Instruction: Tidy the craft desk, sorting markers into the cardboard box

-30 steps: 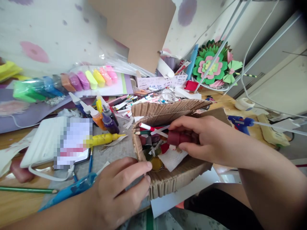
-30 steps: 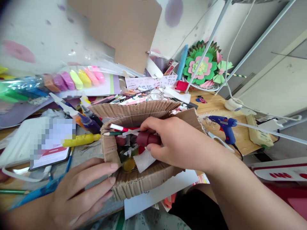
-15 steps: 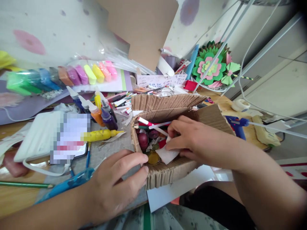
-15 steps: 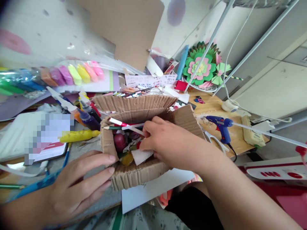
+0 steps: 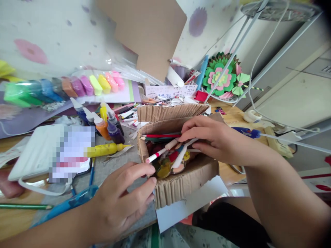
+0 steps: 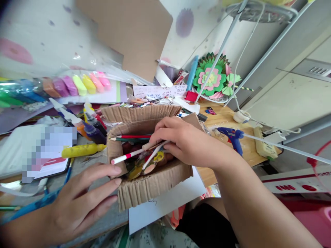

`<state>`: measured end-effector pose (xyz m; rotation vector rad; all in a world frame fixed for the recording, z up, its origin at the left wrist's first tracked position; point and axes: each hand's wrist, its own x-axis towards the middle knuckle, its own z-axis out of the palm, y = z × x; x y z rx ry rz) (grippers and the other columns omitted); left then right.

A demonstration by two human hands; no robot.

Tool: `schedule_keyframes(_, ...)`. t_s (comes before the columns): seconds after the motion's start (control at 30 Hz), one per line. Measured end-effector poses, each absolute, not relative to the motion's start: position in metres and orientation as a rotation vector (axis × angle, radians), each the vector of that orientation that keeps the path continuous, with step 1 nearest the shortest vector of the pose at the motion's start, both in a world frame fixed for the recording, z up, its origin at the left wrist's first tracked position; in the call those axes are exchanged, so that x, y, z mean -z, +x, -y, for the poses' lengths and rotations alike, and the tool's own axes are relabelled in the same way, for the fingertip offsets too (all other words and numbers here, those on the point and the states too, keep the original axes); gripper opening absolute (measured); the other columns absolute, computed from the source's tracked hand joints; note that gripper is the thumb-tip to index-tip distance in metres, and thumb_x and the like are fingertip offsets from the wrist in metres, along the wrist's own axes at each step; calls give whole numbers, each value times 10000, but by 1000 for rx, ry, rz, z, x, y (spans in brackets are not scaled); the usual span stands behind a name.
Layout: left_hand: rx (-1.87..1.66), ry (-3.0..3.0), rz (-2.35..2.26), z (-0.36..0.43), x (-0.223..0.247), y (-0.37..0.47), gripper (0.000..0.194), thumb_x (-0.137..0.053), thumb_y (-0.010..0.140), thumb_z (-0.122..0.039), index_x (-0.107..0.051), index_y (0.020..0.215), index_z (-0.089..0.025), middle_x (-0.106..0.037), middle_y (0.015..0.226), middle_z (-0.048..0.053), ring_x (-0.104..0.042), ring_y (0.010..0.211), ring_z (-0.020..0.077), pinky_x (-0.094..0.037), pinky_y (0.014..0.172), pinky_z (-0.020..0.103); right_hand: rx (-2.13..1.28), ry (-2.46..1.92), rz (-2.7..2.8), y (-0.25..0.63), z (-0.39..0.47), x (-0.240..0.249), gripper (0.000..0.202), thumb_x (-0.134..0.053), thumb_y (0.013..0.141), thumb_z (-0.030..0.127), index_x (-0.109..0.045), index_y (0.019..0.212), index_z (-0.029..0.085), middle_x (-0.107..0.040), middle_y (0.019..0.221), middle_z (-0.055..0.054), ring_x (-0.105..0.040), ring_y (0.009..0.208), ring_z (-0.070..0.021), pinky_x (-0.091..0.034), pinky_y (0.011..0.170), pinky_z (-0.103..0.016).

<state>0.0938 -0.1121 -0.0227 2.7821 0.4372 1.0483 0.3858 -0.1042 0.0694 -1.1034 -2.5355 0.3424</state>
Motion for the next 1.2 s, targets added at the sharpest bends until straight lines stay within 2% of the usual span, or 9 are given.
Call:
schedule_keyframes(0.1,-1048,2786,-445,112,23,94,296,-557,826,-22,-564,1108,-113,-495,1210,103,-512,1112,206,-457,947,349,-319,-1136,2616,385,108,-71,398,-549,794,57,-643,1115,273,-514,1169,-61,-484,1079,-194,-420,913,-335)
schedule_keyframes(0.27,-1037,2784,-480,112,22,94,285,-532,842,-36,-557,1114,-119,-506,1205,111,-520,1106,210,-480,921,354,-389,-1113,2748,374,109,-67,197,-576,777,53,-682,737,214,-497,1062,-55,-439,1023,-189,-403,866,-321)
schedule_keyframes(0.43,-1073,2787,-512,113,21,95,285,-539,836,-52,-567,1102,-152,-550,1172,100,-541,1095,211,-503,908,355,-289,-1136,2678,357,103,-57,128,-638,759,106,-616,854,190,-519,1066,-67,-447,977,-189,-391,826,-302)
schedule_keyframes(0.6,-1062,2770,-491,112,20,95,278,-542,842,-84,-562,1114,-137,-530,1186,117,-538,1086,207,-506,902,346,-132,-1193,2557,347,92,-47,108,-555,789,78,-562,831,177,-585,826,-31,-491,806,-168,-365,779,-307)
schedule_keyframes(0.77,-1045,2657,-513,109,12,99,240,-514,874,-133,-565,1109,-136,-533,1176,136,-544,1047,203,-507,882,345,-403,-1102,2460,363,88,-56,183,-510,777,32,-595,847,178,-621,828,-28,-550,812,-147,-398,733,-257)
schedule_keyframes(0.9,-1121,2516,-546,106,4,104,161,-503,873,-122,-561,1017,-164,-610,982,93,-597,890,170,-522,766,306,-576,-1233,2252,383,85,-61,40,-578,828,197,-606,855,191,-613,823,-23,-566,742,-143,-429,644,-249)
schedule_keyframes(0.97,-1135,2422,-656,104,-2,108,112,-504,885,-144,-514,988,-189,-636,870,50,-615,749,137,-512,654,259,-723,-1288,2079,387,82,-59,130,-608,832,308,-597,894,195,-611,819,-23,-572,700,-144,-436,580,-246)
schedule_keyframes(1.1,-975,2064,-1018,100,-16,120,367,-594,862,-309,-371,1144,-232,-646,681,-45,-557,489,101,-424,467,206,-911,-1199,1881,376,77,-54,212,-638,814,365,-583,904,182,-615,812,-30,-583,692,-144,-472,584,-253)
schedule_keyframes(1.2,-963,1911,-1171,94,-26,128,373,-608,840,-332,-390,1125,-230,-604,569,-75,-523,439,104,-386,451,210,-901,-1139,1850,365,76,-55,206,-667,796,355,-597,868,175,-600,777,-19,-568,692,-133,-475,597,-246)
